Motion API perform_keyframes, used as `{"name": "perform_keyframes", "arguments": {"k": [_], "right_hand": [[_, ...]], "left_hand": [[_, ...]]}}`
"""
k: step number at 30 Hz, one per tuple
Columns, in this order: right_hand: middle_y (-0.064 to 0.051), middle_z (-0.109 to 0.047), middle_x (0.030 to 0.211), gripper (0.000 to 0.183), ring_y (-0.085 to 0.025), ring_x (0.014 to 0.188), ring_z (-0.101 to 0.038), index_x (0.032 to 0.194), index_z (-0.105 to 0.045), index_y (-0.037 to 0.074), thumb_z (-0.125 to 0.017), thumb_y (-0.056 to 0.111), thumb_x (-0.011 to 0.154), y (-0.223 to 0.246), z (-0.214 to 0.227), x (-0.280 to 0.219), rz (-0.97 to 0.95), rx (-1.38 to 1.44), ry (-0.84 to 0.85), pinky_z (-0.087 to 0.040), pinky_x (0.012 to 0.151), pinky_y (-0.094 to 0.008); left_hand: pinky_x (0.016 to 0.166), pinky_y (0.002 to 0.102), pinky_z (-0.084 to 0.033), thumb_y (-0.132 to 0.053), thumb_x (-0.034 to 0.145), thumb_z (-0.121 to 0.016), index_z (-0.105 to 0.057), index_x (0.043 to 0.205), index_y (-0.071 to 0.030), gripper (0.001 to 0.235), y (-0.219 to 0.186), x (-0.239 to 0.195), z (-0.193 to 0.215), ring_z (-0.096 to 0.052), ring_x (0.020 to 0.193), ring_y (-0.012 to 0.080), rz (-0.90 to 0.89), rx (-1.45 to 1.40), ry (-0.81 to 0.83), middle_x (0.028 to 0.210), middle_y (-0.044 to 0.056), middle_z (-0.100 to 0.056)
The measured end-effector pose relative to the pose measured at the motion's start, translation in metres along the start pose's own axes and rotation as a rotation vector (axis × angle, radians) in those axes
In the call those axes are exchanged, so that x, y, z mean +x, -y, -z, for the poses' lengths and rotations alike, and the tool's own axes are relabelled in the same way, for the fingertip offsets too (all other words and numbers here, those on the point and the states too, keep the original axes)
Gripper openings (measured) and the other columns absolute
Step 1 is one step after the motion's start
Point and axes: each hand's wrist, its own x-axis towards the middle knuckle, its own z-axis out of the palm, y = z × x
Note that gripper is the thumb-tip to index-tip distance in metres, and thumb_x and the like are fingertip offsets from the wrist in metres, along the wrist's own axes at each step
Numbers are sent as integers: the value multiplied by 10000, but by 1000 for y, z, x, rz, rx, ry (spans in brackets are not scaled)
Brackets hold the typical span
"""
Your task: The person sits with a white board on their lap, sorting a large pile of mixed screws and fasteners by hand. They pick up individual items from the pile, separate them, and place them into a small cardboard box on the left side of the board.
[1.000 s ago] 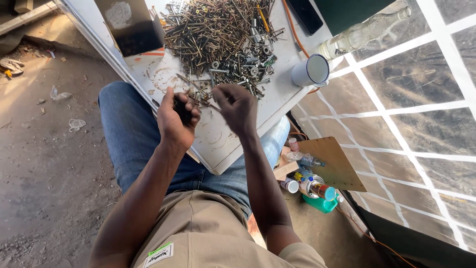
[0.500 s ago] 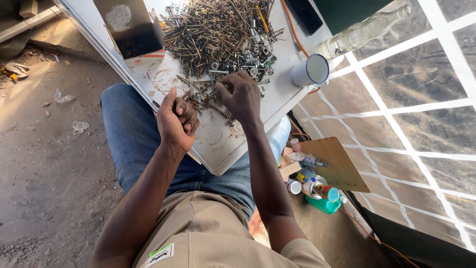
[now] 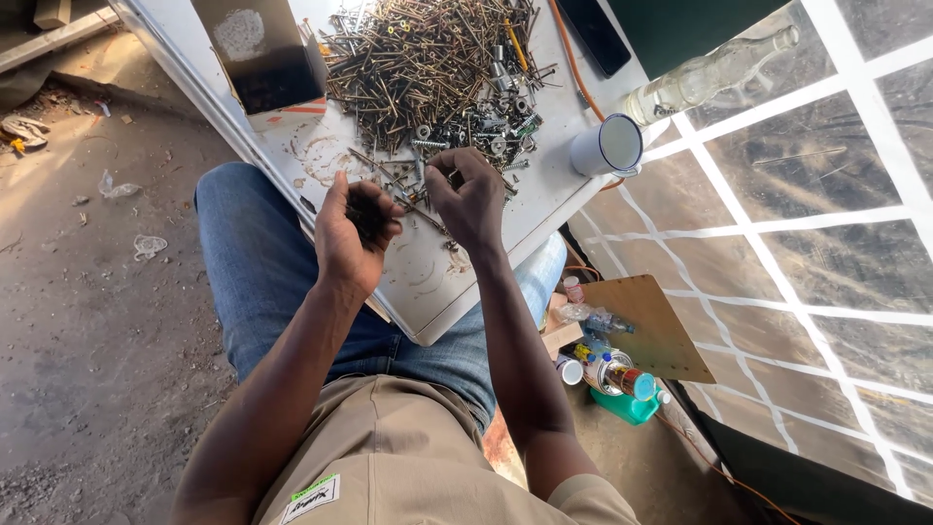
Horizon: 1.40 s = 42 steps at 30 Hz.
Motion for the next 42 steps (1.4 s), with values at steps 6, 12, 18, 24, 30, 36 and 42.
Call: {"name": "perform_keyframes", "arguments": {"k": [6, 12, 18, 24, 30, 36, 42], "right_hand": [[-100, -690, 804, 62, -184, 687, -632, 896, -761, 108, -719, 123, 939, 43, 17, -4, 90, 150, 30, -516, 630, -310], [-99, -678, 901, 72, -251, 814, -697, 964, -764, 100, -769, 101, 892, -34, 16, 12, 3, -259, -74, -537, 746, -415], [-138, -638, 918, 213, -291, 843, -671, 1089, -763, 53, -775, 113, 884, -6, 16, 12, 44, -362, -26, -540, 758, -436], [-78, -573, 916, 156, -255, 881, -628, 1044, -773, 94, -760, 108, 889, -12, 7, 10, 51, -447, -58, -557, 791, -400], [-79, -611, 926, 217, -316, 925, -675, 1039, -804, 153, -814, 261, 851, -22, 9, 15, -59, -527, 27, -577, 763, -494], [-71, -581, 844, 26, -245, 826, -622, 854, -781, 127, -771, 150, 862, -24, 4, 16, 88, -426, 67, -557, 740, -400], [-80, -689, 865, 46, -252, 814, -706, 917, -781, 153, -776, 198, 907, -35, 7, 12, 14, -4, -31, -558, 728, -405]], "left_hand": [[668, 326, -645, -493, 1068, -483, -685, 971, -62, 485, 2, 4, -3, -782, 803, 299, 33, -39, -16, 821, 139, -708], [456, 261, -380, -507, 1093, -481, -592, 805, -105, 506, 4, 4, 10, -561, 520, 185, -21, 24, 86, 627, 25, -472], [480, 266, -308, -496, 1114, -448, -554, 780, -127, 508, 1, -1, 10, -452, 492, 141, -27, 47, 152, 627, -27, -372], [493, 286, -290, -490, 1131, -417, -544, 785, -135, 512, 1, -2, 10, -433, 494, 137, -41, 42, 173, 634, -29, -357], [494, 286, -287, -504, 1112, -441, -529, 775, -138, 505, 1, 0, 11, -429, 482, 145, -31, 44, 151, 628, -28, -345], [476, 283, -282, -516, 1101, -456, -528, 766, -142, 507, 3, 2, 12, -446, 471, 149, -23, 33, 129, 614, -22, -356], [490, 275, -327, -517, 1099, -464, -568, 806, -123, 501, 3, 2, 10, -532, 522, 167, -8, 32, 81, 632, 6, -448]]}}
